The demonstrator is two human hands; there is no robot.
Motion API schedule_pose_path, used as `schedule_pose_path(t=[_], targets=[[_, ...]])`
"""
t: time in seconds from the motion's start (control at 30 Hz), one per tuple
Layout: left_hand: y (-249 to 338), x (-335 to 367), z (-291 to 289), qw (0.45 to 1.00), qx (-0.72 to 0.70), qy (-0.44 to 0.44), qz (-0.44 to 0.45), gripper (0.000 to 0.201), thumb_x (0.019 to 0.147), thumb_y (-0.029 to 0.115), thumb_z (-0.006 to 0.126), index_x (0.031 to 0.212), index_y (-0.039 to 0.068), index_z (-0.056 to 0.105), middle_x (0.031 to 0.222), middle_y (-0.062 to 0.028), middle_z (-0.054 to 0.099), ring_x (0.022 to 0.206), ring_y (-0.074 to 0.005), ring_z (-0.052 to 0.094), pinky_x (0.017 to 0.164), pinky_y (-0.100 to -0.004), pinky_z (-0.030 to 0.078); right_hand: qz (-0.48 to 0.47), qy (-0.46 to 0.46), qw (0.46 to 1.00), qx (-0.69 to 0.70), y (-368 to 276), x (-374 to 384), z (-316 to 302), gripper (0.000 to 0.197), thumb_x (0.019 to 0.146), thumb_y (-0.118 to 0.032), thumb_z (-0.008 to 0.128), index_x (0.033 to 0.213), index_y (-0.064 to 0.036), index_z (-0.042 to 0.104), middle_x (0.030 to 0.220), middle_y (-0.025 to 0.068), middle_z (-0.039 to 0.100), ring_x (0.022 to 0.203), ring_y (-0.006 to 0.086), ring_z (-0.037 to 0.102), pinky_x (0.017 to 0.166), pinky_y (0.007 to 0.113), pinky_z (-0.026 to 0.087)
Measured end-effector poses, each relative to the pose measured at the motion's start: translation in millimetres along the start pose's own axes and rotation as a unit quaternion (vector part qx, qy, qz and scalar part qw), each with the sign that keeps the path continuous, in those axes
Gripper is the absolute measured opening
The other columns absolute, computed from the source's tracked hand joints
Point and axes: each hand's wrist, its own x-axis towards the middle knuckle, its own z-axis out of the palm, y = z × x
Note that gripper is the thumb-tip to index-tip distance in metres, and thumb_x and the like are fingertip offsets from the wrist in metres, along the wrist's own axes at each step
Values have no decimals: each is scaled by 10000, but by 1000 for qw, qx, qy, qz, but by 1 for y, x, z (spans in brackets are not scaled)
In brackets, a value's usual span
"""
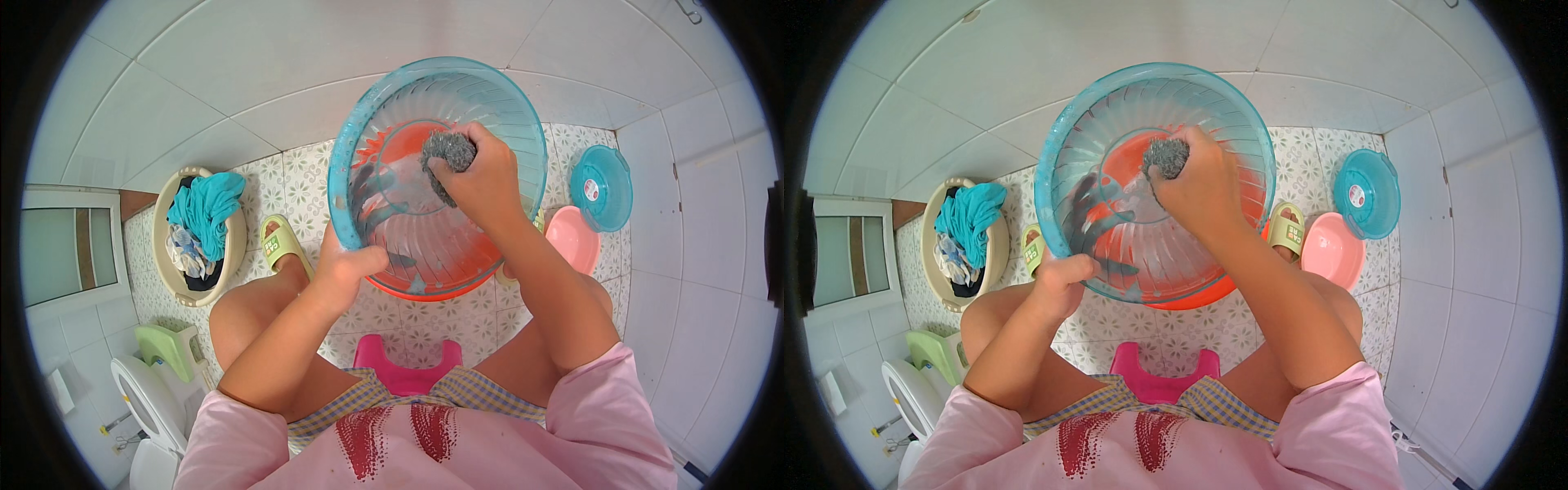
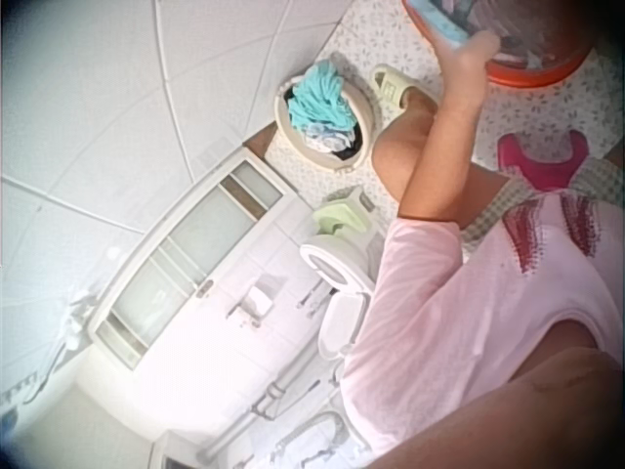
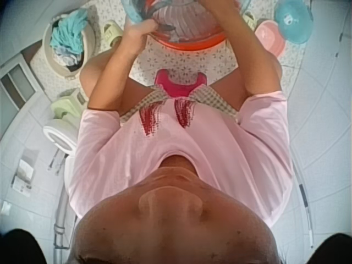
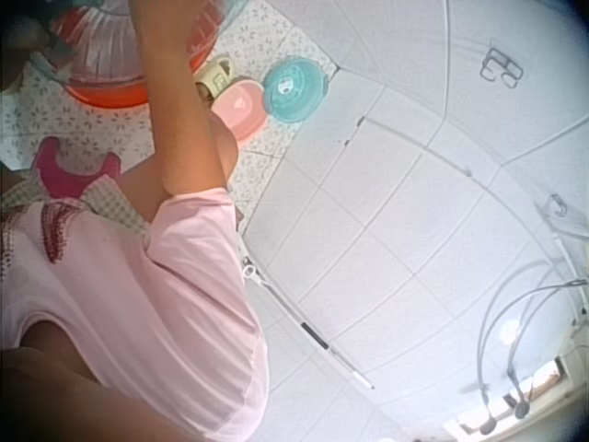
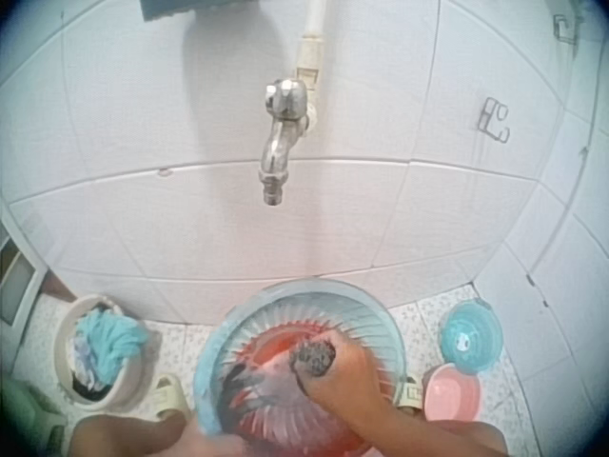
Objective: The person scrubs a blue plastic bowl and a pink bowl with a scouring pad in a red basin and rinses them under a tap.
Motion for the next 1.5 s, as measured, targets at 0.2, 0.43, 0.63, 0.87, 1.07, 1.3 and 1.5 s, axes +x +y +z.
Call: schedule_pose_path(t=[0.2,0.43,0.63,0.87,1.07,1.3,1.5], targets=[[-4,-1,-4,1000,12,4,-5,876,621,3,512,1441,8,206,1380,-129,362,1271,-279,391,812,-412,556,85,54,995,-11,-1,3,3,291,756,-126,707,947,-2,527,801,219,646,801,414,626,676,474,476],[-2,-3,2,1000,11,-5,21,898,587,-49,502,1438,4,218,1347,-126,382,1272,-271,377,833,-370,531,58,45,997,-7,-8,2,2,255,782,-154,693,932,-22,535,745,199,648,789,426,621,657,506,459],[-7,0,-4,999,39,-7,26,871,585,-54,496,1418,0,246,1341,-130,382,1257,-259,382,854,-354,511,-2,105,994,-42,4,2,12,311,702,-186,789,850,-24,569,711,174,626,657,341,639,588,381,486],[4,-3,0,999,21,-28,-3,892,577,-52,499,1427,2,235,1349,-124,377,1272,-260,367,999,-384,404,2,48,998,-49,-2,3,6,303,685,-172,794,846,-33,577,704,167,626,640,336,635,584,374,490],[-7,-2,-5,998,33,0,59,869,578,-54,496,1414,-3,263,1333,-125,397,1252,-260,395,967,-374,431,25,16,996,-79,-3,4,5,310,690,-173,786,881,-44,580,751,162,647,687,331,656,624,374,508],[-7,-3,-8,999,34,-19,32,888,575,-51,508,1422,1,249,1349,-119,384,1270,-267,376,995,-384,403,-11,42,997,-69,0,-1,10,307,686,-179,785,877,-44,585,754,161,653,701,323,667,628,370,516],[-2,-2,-2,999,28,-7,42,891,577,-55,504,1426,8,243,1359,-122,378,1282,-278,370,991,-387,413,-27,41,997,-58,3,-1,15,299,691,-183,785,863,-45,584,749,164,648,697,325,663,616,371,513]])
